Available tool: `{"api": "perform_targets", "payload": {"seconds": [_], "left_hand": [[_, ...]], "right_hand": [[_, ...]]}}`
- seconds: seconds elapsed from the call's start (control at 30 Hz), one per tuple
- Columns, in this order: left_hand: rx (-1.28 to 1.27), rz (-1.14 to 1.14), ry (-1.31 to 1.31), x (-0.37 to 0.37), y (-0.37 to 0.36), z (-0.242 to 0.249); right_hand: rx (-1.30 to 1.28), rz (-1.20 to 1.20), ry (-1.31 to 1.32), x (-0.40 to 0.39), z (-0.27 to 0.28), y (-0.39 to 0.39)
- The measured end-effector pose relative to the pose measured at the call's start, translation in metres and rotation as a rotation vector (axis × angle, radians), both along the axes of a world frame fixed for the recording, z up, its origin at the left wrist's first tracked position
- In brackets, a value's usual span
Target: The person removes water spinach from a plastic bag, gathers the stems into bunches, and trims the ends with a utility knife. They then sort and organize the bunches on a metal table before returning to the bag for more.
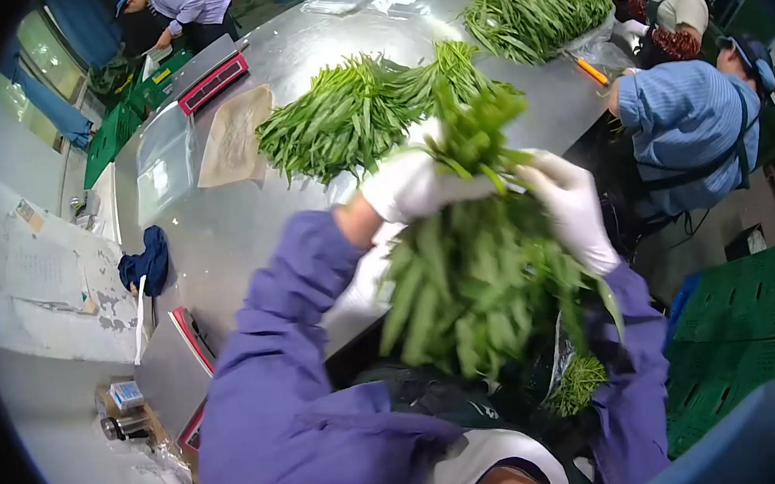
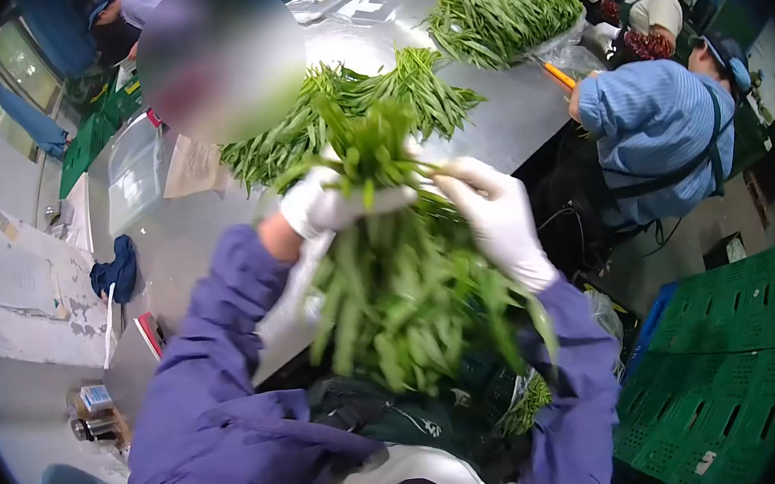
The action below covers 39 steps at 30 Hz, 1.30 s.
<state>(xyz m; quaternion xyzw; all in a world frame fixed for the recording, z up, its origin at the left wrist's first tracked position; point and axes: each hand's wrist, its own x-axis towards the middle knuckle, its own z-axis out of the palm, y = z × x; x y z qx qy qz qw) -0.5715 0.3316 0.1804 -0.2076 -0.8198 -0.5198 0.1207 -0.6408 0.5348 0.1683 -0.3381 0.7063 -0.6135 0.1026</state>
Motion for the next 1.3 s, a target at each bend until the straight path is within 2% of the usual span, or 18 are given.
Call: {"api": "perform_targets", "payload": {"seconds": [0.03,0.1,0.17,0.2,0.23,0.33,0.4,0.5,0.57,0.6,0.7,0.77,0.83,0.93,0.97,1.03,1.17,1.3], "left_hand": [[0.06,-0.007,-0.08,0.004,-0.032,0.014],[-0.174,0.131,0.095,0.01,-0.091,0.018],[-0.387,0.197,-0.026,0.026,-0.131,0.039],[-0.336,0.108,0.049,0.007,-0.172,0.005],[-0.758,0.203,0.14,0.036,-0.163,0.046],[-1.07,0.037,0.261,0.046,-0.18,0.024],[-1.237,-0.037,0.443,0.056,-0.188,-0.035],[-0.985,-0.155,0.282,0.079,-0.192,-0.136],[-0.859,-0.028,0.166,0.102,-0.191,-0.2],[-0.997,-0.033,-0.026,0.112,-0.175,-0.185],[-0.687,0.334,-0.085,0.145,-0.151,-0.22],[-0.659,0.64,-0.107,0.168,-0.148,-0.227],[-0.457,0.899,-0.137,0.186,-0.14,-0.229],[-0.194,1.051,-0.27,0.211,-0.12,-0.244],[-0.194,1.051,-0.279,0.219,-0.111,-0.251],[0.506,1.096,-0.506,0.233,-0.1,-0.288],[1.214,0.994,-0.561,0.223,-0.108,-0.296],[0.991,0.92,-0.76,0.178,-0.105,-0.277]], "right_hand": [[-0.039,0.013,0.172,0.002,-0.008,-0.036],[0.031,0.077,0.013,0.015,-0.013,-0.096],[0.047,0.141,-0.131,0.007,-0.058,-0.145],[-0.24,0.269,-0.358,0.032,-0.05,-0.152],[-0.651,0.463,-1.083,0.021,-0.092,-0.178],[-0.652,0.519,-1.482,0.041,-0.11,-0.204],[-0.487,0.5,-1.65,0.047,-0.151,-0.222],[-0.348,0.54,-1.339,0.068,-0.215,-0.232],[-0.411,0.12,-1.102,0.086,-0.282,-0.237],[-0.398,0.057,-1.096,0.091,-0.291,-0.23],[-0.21,-0.028,-1.146,0.098,-0.289,-0.218],[-0.167,0.1,-1.355,0.098,-0.265,-0.214],[0.077,0.038,-1.218,0.096,-0.261,-0.209],[0.006,0.179,-1.051,0.089,-0.306,-0.196],[-0.022,0.248,-0.928,0.087,-0.31,-0.192],[-0.024,0.303,-0.921,0.082,-0.307,-0.183],[-0.038,0.405,-1.276,0.062,-0.297,-0.174],[0.499,0.495,-0.877,0.053,-0.276,-0.198]]}}
